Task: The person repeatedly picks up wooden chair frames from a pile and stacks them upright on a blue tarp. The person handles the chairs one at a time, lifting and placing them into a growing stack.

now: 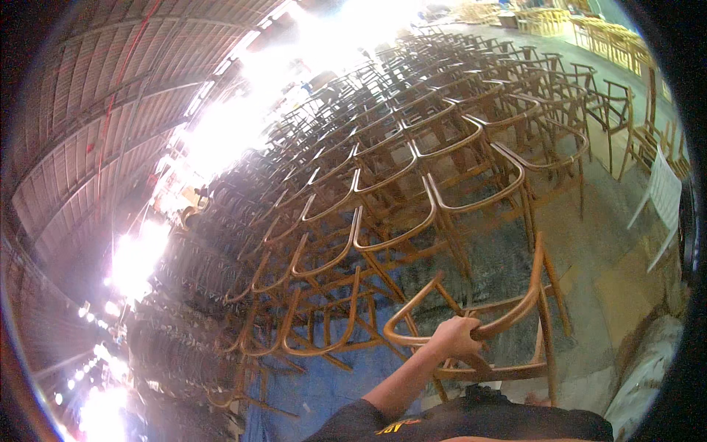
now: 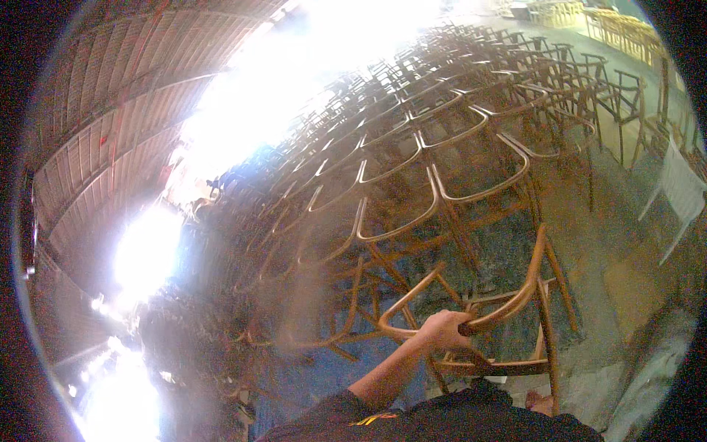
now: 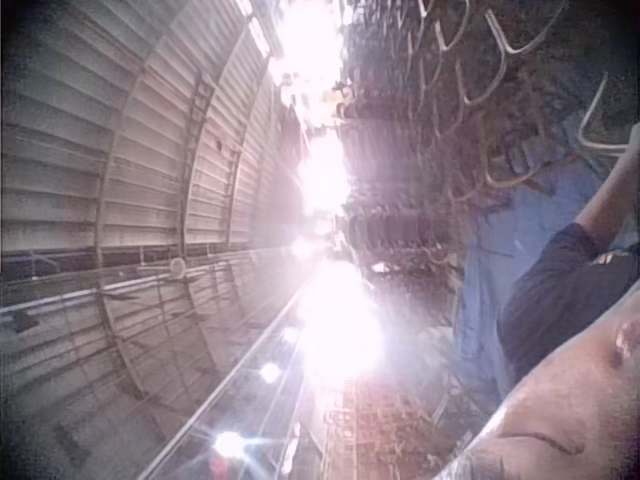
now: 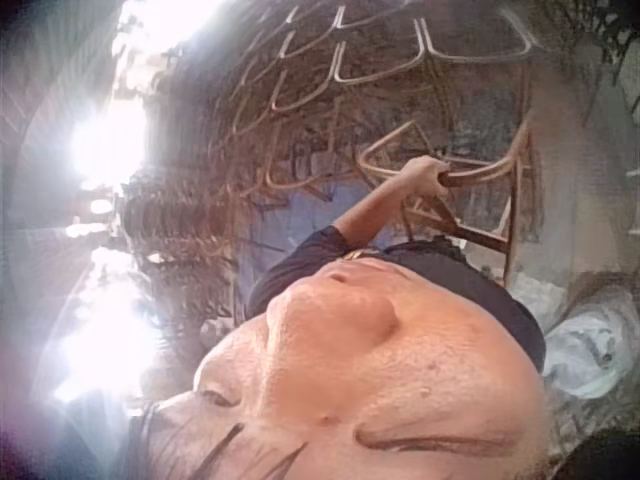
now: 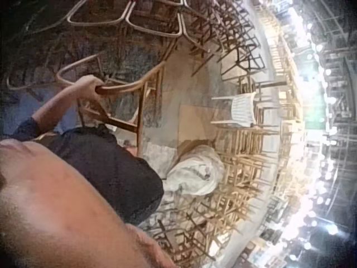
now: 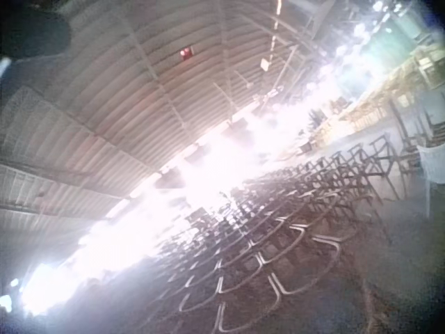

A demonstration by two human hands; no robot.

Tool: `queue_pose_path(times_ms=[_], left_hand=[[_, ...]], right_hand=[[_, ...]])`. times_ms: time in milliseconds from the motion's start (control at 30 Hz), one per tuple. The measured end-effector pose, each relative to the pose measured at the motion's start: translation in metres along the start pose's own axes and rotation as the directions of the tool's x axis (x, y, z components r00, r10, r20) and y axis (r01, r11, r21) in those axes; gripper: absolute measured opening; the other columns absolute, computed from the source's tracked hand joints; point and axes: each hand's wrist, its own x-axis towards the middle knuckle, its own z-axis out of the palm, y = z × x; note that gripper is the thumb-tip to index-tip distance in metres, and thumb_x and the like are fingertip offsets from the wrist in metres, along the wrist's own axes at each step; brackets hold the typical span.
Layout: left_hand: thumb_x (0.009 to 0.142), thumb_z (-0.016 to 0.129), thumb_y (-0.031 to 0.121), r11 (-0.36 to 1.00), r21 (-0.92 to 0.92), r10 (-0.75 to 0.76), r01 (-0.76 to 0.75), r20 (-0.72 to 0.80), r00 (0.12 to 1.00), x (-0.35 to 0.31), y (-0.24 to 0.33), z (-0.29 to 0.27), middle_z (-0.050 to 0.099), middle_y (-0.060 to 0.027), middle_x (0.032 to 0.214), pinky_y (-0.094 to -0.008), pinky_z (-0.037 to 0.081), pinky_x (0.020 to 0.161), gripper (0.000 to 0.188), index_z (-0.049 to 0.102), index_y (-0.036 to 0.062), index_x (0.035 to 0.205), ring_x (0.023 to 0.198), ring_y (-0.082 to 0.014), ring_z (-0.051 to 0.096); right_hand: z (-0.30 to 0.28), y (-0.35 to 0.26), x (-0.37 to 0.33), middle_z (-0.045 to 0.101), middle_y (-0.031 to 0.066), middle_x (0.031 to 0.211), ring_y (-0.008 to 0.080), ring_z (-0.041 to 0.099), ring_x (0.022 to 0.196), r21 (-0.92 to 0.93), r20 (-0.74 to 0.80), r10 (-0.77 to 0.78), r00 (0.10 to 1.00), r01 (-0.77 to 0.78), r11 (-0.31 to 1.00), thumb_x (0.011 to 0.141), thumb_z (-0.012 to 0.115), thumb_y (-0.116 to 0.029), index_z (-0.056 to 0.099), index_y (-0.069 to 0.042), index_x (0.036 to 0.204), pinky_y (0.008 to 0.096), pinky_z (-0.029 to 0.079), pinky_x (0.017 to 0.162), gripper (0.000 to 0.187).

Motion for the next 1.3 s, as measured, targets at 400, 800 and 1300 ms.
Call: queue_pose_path(times_ms=[400, 800, 1300], left_hand=[[0.077, 0.075, 0.031, 0.94, -0.341, -0.003, -0.023, -0.077, 0.997, -0.077, 0.034, 0.038, 0.071, -0.0228, 0.099, -0.0489, 0.051, 0.081, 0.04, 0.067, 0.0023, 0.105, 0.095, -0.0418, 0.068], [0.088, 0.068, 0.049, 0.832, -0.551, -0.149, 0.07, -0.099, 0.984, -0.212, 0.064, 0.08, 0.071, -0.0223, 0.088, -0.049, 0.051, 0.077, 0.053, 0.07, -0.003, 0.098, 0.085, -0.0393, 0.069], [0.093, 0.063, 0.063, 0.648, -0.686, -0.637, 0.331, -0.251, 0.729, -0.42, 0.231, 0.284, 0.073, -0.0191, 0.092, -0.0507, 0.054, 0.079, 0.057, 0.072, 0.0075, 0.102, 0.088, -0.0406, 0.07]], right_hand=[[0.033, -0.083, 0.011, 0.066, 0.0081, 0.099, 0.0223, 0.062, 0.091, -0.134, 0.147, -0.109, 0.983, 0.129, 0.982, 0.097, 0.059, -0.022, 0.06, -0.009, 0.127, 0.0396, 0.052, 0.073, 0.032], [0.082, -0.097, -0.005, 0.064, 0.0054, 0.092, 0.0211, 0.06, 0.08, -0.429, 0.42, -0.003, 0.907, 0.201, 0.88, 0.094, 0.062, -0.026, 0.062, -0.011, 0.116, 0.0384, 0.05, 0.066, 0.027], [0.055, -0.076, -0.065, 0.062, 0.0021, 0.082, 0.0195, 0.057, 0.067, -0.737, 0.649, 0.342, 0.68, 0.449, 0.505, 0.089, 0.065, -0.03, 0.064, -0.013, 0.103, 0.037, 0.048, 0.057, 0.022]])
